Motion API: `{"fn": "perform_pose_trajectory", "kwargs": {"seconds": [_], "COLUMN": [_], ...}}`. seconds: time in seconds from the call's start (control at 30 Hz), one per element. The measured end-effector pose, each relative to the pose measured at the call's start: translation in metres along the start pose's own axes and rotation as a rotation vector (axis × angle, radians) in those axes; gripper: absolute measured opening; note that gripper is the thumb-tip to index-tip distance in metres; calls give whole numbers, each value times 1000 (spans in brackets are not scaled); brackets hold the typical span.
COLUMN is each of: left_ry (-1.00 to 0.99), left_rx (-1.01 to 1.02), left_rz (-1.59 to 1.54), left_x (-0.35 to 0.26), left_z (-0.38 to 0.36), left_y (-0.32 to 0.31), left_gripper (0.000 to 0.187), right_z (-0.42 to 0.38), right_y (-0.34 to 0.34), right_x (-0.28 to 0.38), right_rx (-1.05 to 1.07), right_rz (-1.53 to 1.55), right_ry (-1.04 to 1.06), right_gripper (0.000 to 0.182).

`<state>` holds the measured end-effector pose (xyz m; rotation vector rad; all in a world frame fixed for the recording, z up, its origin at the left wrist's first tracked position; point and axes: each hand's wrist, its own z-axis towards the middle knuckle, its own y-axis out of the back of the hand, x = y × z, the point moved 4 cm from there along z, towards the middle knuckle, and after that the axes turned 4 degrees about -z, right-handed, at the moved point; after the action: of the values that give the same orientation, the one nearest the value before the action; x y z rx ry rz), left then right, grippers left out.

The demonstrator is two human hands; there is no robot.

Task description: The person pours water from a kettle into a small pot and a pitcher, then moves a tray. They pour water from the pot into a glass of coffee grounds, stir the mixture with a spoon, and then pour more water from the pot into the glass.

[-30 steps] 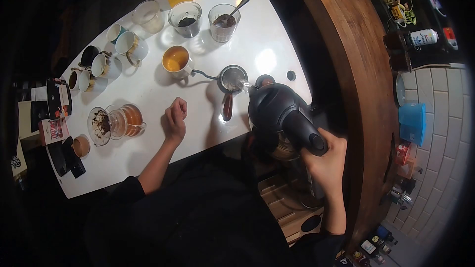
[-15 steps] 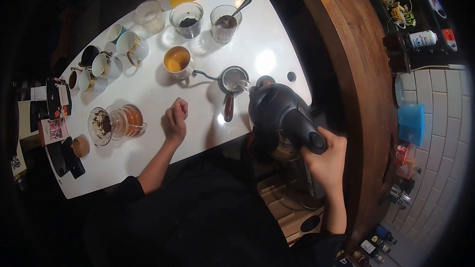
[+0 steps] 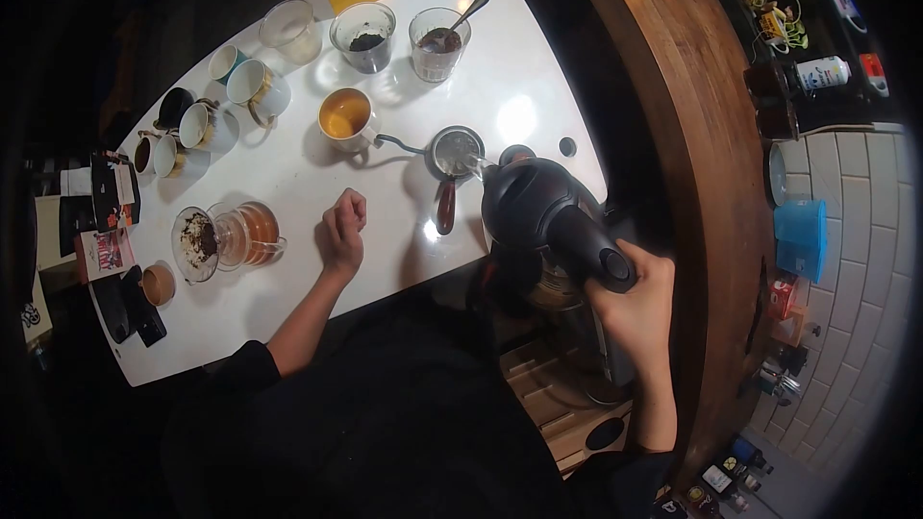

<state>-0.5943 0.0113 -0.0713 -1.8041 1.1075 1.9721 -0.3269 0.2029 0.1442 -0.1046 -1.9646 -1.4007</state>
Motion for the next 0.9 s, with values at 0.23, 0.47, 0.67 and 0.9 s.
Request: {"fn": "perform_pose_trajectory", "kwargs": {"seconds": [0.23,0.47,0.67,0.9], "left_ry": [-12,8,-35,-53], "left_rx": [-12,-23,-33,-61], "left_rz": [18,23,-6,12], "left_x": [4,2,2,1], "left_z": [0,-1,0,0], "left_y": [0,1,0,-2], "left_gripper": [47,47,46,47], "right_z": [1,4,4,6], "right_y": [-2,-5,-4,-5], "right_x": [3,1,-1,-1], "right_rx": [12,14,16,14], "right_rz": [53,73,63,92], "right_ry": [2,5,5,18], "right_gripper": [14,13,13,14]}}
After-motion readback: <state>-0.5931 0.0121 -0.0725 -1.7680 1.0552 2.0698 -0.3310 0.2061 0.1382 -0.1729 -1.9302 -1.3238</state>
